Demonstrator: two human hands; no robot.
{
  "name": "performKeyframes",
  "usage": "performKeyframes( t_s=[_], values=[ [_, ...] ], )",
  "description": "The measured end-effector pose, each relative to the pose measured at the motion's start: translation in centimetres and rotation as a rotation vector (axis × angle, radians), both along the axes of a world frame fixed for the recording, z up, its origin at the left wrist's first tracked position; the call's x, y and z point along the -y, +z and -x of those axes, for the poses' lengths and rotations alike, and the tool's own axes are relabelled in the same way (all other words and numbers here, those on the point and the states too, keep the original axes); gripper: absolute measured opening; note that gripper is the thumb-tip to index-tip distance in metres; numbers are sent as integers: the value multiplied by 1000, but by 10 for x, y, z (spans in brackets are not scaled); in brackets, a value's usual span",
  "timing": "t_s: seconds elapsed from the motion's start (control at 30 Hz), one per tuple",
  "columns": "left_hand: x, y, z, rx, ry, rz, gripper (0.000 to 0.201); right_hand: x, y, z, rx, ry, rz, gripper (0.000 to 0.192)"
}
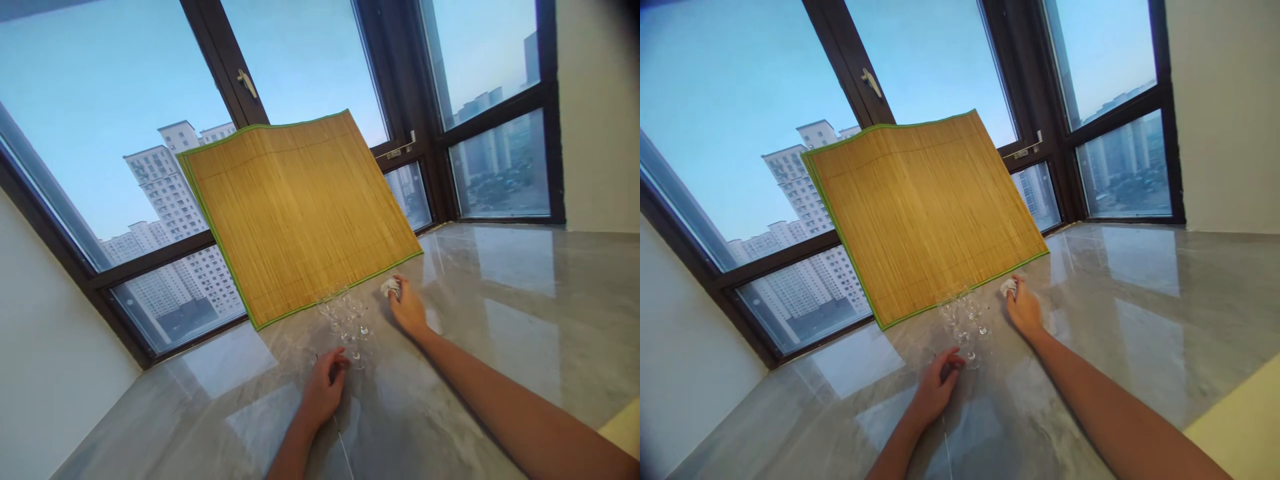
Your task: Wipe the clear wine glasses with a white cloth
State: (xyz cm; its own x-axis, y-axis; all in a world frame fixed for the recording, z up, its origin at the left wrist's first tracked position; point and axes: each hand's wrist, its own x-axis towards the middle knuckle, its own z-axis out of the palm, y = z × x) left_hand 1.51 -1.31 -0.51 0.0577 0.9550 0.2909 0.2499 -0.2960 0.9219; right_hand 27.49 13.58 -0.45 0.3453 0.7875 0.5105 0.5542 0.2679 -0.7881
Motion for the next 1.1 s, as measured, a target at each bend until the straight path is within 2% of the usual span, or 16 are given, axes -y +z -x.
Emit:
performKeyframes(
  t_s=[0.13, 0.27, 0.43, 0.5, 0.6, 0.7, 0.83, 0.93, 1.1],
  values=[
    [-2, -1, 0, 41, 56, -19, 33, 0, 3, 2, -3, -14, 54, 45],
    [-5, 1, 3, -36, 113, -106, 14, -2, 2, 2, 0, -12, 70, 45],
    [-4, 10, 5, -90, 225, -112, 17, -1, 1, 3, 13, -18, 90, 46],
    [-1, 13, 4, -138, 201, -122, 18, 1, 2, 4, 14, -19, 94, 46],
    [3, 14, 3, -192, 93, -141, 17, 4, 5, 5, 20, -12, 99, 46],
    [1, 10, 4, -289, 32, -142, 23, 6, 8, 6, 16, 2, 116, 46],
    [-10, -1, 10, -379, 105, -141, 43, 7, 11, 8, -19, 2, 119, 44],
    [-17, -6, 13, -621, 169, -119, 64, 7, 11, 9, -34, 0, 136, 46],
    [-31, -2, 9, -997, 168, -112, 70, 9, 12, 11, -67, 16, 142, 47]
  ],
)
